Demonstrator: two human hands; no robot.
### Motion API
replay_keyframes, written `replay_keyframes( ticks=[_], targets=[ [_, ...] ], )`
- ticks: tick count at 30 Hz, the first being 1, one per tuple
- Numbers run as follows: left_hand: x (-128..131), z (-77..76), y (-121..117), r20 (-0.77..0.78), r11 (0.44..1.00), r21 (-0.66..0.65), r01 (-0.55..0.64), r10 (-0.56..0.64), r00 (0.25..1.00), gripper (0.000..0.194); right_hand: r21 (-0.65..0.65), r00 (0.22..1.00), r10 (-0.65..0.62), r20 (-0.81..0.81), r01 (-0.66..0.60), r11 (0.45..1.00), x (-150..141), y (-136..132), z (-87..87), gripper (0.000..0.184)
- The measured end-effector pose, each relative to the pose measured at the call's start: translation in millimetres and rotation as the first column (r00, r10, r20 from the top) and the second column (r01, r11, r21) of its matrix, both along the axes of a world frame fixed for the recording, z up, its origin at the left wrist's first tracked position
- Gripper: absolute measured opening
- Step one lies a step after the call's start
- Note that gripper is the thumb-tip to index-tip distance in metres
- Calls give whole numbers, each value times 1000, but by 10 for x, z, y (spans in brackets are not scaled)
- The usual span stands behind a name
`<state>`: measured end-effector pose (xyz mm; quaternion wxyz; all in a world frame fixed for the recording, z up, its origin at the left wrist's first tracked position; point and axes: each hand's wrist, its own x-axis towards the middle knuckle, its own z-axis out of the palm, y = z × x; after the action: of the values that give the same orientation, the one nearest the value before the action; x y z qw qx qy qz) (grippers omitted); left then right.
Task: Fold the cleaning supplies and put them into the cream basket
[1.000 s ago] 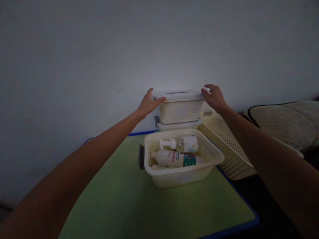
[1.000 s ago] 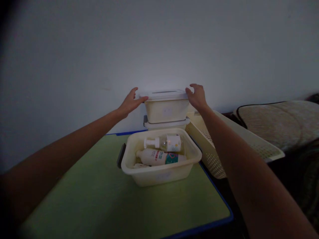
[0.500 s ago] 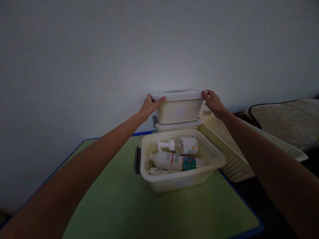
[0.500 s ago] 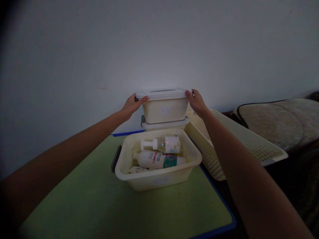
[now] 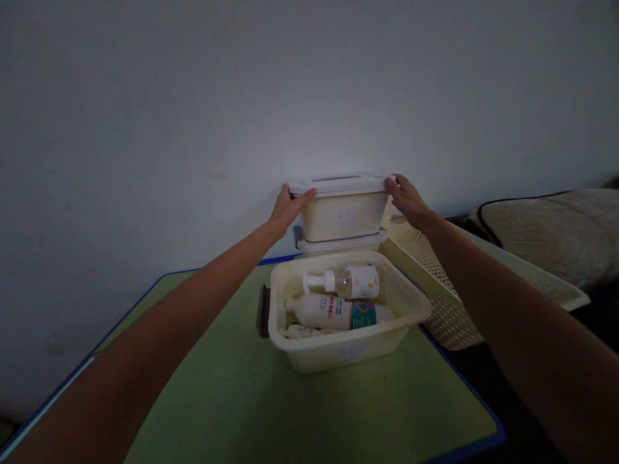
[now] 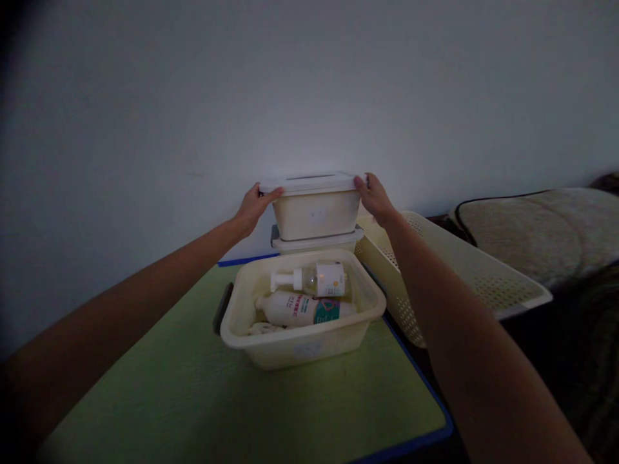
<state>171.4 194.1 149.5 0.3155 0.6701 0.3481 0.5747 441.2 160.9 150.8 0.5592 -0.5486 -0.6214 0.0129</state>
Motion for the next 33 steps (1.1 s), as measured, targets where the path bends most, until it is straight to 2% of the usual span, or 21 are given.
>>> replay_keyframes(
  ticks=[5,10,15,18,22,26,33],
  targets=[
    [-9,41,59,54,995,77,62,-67,996,41,80,1000,16,3,-16,997,31,76,0,40],
    [-30,97,18,54,990,109,91,-97,994,41,153,1000,26,-16,-24,988,38,89,47,49],
    [-87,116,-91,38,978,183,100,-108,993,44,195,995,72,-64,-58,979,19,-51,103,47],
    [-141,118,-196,33,960,259,104,-117,993,54,223,988,99,-122,-70,972,-29,-223,114,46],
    [-231,83,-434,73,948,310,66,-93,993,70,264,981,120,-153,-76,962,-156,-540,85,40],
    [-344,-35,-789,104,953,304,7,-41,994,85,347,973,162,-163,-97,933,-339,-896,-13,36],
    [-609,-387,-1418,25,954,284,-93,90,996,83,438,968,212,-138,-132,889,-592,-1444,-377,36]
  ],
)
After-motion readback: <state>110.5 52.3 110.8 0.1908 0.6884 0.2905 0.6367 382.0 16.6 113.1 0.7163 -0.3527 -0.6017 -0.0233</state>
